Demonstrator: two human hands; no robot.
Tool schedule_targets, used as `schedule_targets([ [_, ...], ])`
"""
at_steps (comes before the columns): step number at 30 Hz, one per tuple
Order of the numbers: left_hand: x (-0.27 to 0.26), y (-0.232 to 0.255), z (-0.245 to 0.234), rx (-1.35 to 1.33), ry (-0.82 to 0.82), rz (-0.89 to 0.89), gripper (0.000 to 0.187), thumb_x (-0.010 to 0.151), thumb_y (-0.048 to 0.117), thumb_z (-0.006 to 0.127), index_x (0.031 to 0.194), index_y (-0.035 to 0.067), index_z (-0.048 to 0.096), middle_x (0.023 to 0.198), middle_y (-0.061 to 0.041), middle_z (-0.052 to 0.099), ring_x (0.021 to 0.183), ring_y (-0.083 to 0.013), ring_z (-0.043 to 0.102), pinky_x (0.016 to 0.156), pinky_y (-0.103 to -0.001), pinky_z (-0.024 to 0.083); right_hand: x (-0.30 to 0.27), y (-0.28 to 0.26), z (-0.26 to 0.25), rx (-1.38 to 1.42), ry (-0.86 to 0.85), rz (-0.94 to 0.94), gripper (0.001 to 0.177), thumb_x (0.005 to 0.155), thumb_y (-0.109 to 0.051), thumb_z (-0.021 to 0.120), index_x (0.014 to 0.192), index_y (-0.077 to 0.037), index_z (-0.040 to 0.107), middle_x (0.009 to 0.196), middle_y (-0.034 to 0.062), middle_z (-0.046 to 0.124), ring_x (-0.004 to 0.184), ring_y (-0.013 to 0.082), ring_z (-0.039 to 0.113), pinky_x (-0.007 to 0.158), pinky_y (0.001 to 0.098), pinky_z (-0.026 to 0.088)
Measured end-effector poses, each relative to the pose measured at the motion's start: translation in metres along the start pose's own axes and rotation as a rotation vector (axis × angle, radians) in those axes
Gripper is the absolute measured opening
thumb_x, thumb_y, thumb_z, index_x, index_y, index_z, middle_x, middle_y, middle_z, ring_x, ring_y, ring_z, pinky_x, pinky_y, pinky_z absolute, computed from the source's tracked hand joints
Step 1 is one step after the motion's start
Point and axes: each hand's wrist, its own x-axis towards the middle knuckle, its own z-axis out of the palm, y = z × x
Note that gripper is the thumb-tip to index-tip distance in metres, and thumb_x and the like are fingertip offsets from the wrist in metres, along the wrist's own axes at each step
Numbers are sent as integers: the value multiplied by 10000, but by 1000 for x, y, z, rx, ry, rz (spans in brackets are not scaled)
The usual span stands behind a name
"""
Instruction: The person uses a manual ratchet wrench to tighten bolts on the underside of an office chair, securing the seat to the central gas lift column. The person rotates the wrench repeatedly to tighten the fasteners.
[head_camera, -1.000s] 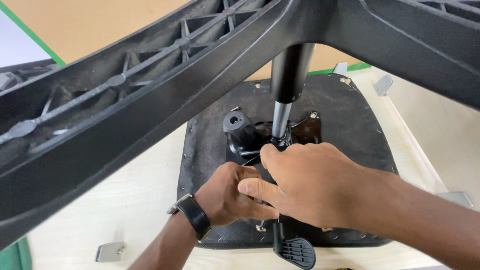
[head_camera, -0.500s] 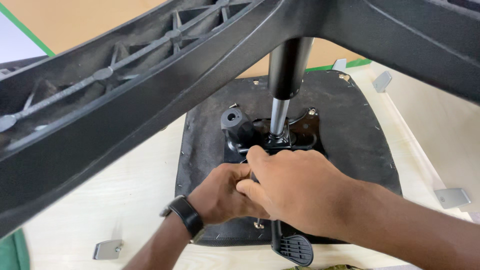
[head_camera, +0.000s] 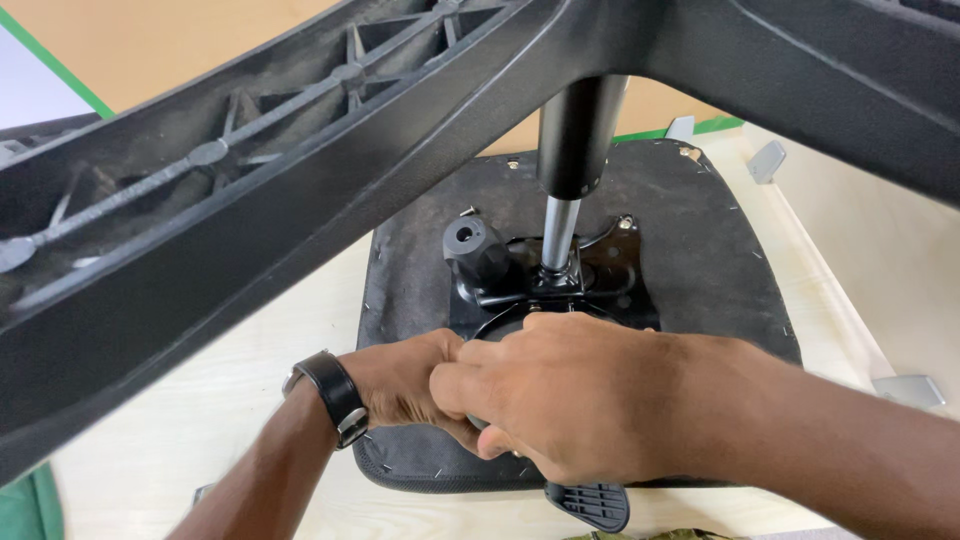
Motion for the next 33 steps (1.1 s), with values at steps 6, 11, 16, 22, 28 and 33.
schedule_targets([
  [6,-5,2,5,30,-7,-19,246,713,137,896,935,61,823,857,-45,807,764,-102,698,718,-258,570,-8,-1,4,-19,-150,26,341,739,-1,659,1035,-161,607,1081,32,627,908,227,620,794,429,464],
  [11,-10,7,17,184,112,36,240,699,172,905,911,87,832,830,-31,815,745,-96,709,704,-262,574,-8,-7,0,87,-236,196,376,825,-9,555,1133,-207,640,1124,50,583,933,239,615,785,439,497],
  [16,-11,8,22,280,269,119,222,694,193,893,882,114,806,817,-12,814,729,-97,734,698,-273,589,-8,-21,-8,137,-177,454,312,940,-359,552,1202,-190,564,1041,72,609,942,228,662,823,426,488],
  [22,-8,11,25,332,431,67,257,674,257,915,827,75,816,721,-59,770,632,-159,674,601,-339,530,1,-27,-14,18,-57,680,488,1044,-496,413,1183,-47,545,781,126,700,808,276,730,797,415,551],
  [28,8,16,45,550,558,152,304,744,336,818,836,82,677,669,-9,670,578,-161,636,559,-345,533,12,-14,-11,-37,41,741,636,1059,-554,387,977,-8,703,678,131,688,705,291,736,696,410,580],
  [33,10,23,54,612,652,171,333,735,349,814,803,65,653,643,-27,647,554,-204,609,554,-356,500,11,6,-4,-91,65,726,465,1061,-429,424,1046,-127,778,738,80,705,773,294,733,702,431,563],
])
